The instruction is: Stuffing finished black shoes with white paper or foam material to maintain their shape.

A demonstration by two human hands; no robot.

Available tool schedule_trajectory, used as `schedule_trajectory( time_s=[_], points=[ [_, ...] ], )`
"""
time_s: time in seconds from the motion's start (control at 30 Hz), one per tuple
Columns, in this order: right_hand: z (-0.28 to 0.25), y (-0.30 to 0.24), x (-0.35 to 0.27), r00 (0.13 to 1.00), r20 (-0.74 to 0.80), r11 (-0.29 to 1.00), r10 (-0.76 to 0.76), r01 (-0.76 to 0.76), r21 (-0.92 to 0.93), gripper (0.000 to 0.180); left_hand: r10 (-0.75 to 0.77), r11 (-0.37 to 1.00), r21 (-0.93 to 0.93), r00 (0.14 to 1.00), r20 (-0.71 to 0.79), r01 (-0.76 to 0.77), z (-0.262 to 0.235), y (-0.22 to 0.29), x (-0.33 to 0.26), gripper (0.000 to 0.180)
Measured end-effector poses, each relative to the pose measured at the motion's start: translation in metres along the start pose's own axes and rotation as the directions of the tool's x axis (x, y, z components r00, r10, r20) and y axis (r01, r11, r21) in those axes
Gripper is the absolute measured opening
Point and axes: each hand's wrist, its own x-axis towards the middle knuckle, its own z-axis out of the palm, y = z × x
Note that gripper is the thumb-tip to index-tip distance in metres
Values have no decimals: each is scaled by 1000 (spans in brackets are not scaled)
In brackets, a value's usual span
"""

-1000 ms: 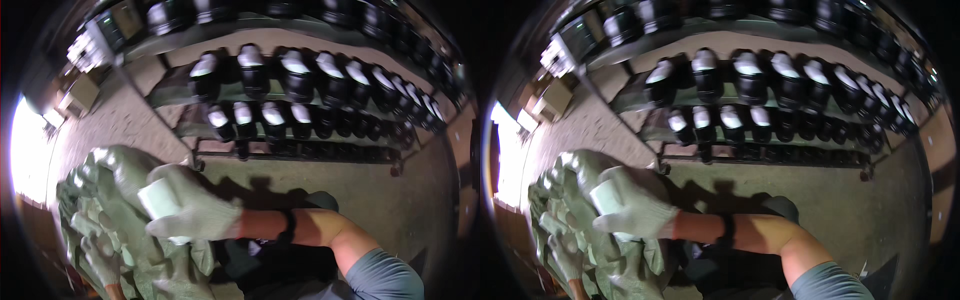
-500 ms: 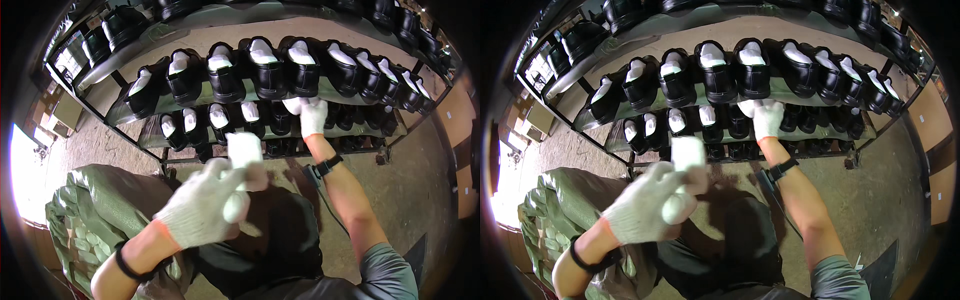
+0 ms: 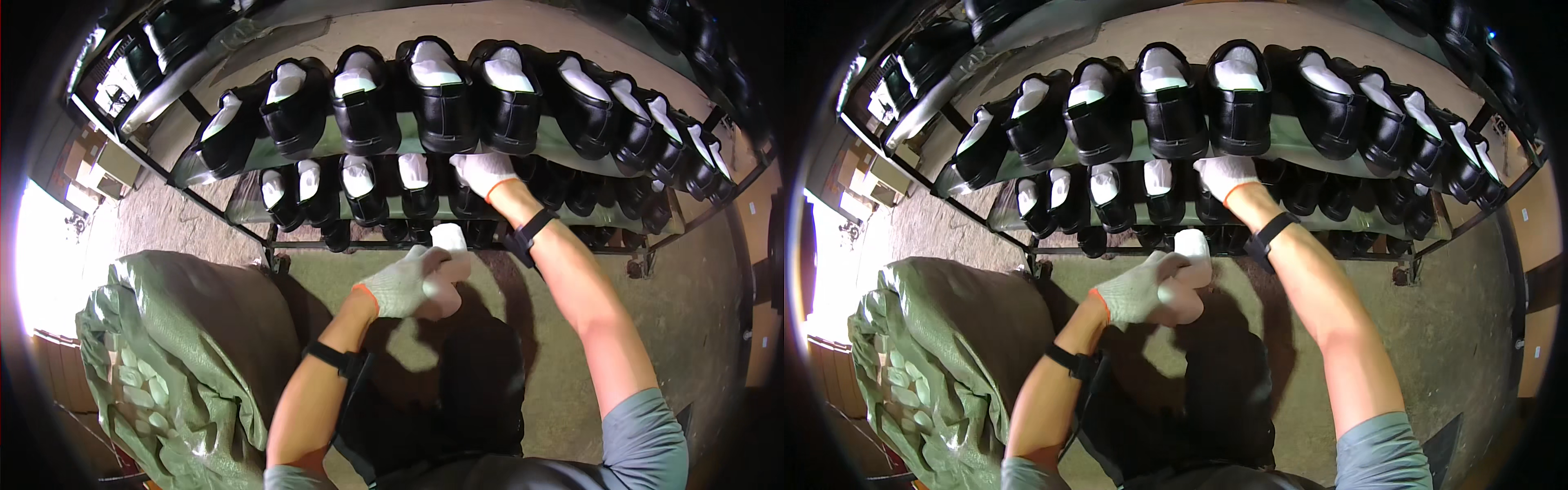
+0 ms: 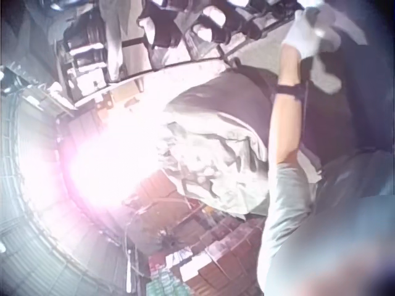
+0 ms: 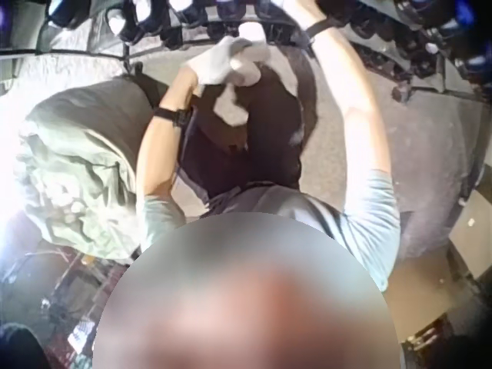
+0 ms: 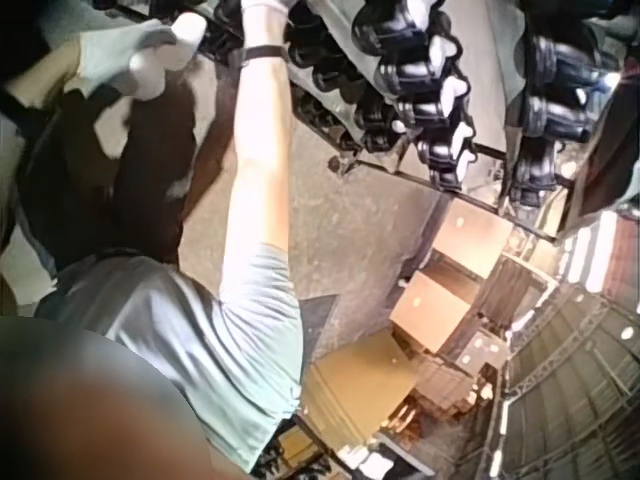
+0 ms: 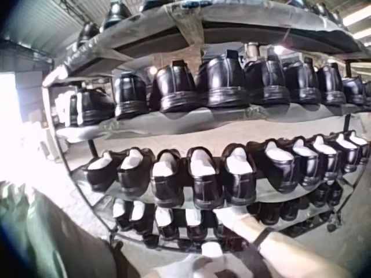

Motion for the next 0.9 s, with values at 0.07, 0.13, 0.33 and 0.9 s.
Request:
schedule_trajectory(
  time_s=[0.07,0.13,0.33,0.9],
  points=[
    [13,26,-7,987,-153,999,41,-38,18,44,15,994,-111,999,-46,-20,7,15,0,103],
    [5,17,-1,986,-73,988,150,-147,45,43,36,984,-168,994,-106,-54,17,11,-12,103],
    [-63,-32,-62,996,-87,969,5,16,245,32,198,896,-323,924,-327,-306,60,-15,-41,108],
    [-115,35,-175,879,-448,832,164,120,542,51,261,8,-997,963,-71,-76,27,66,29,131]
  ],
)
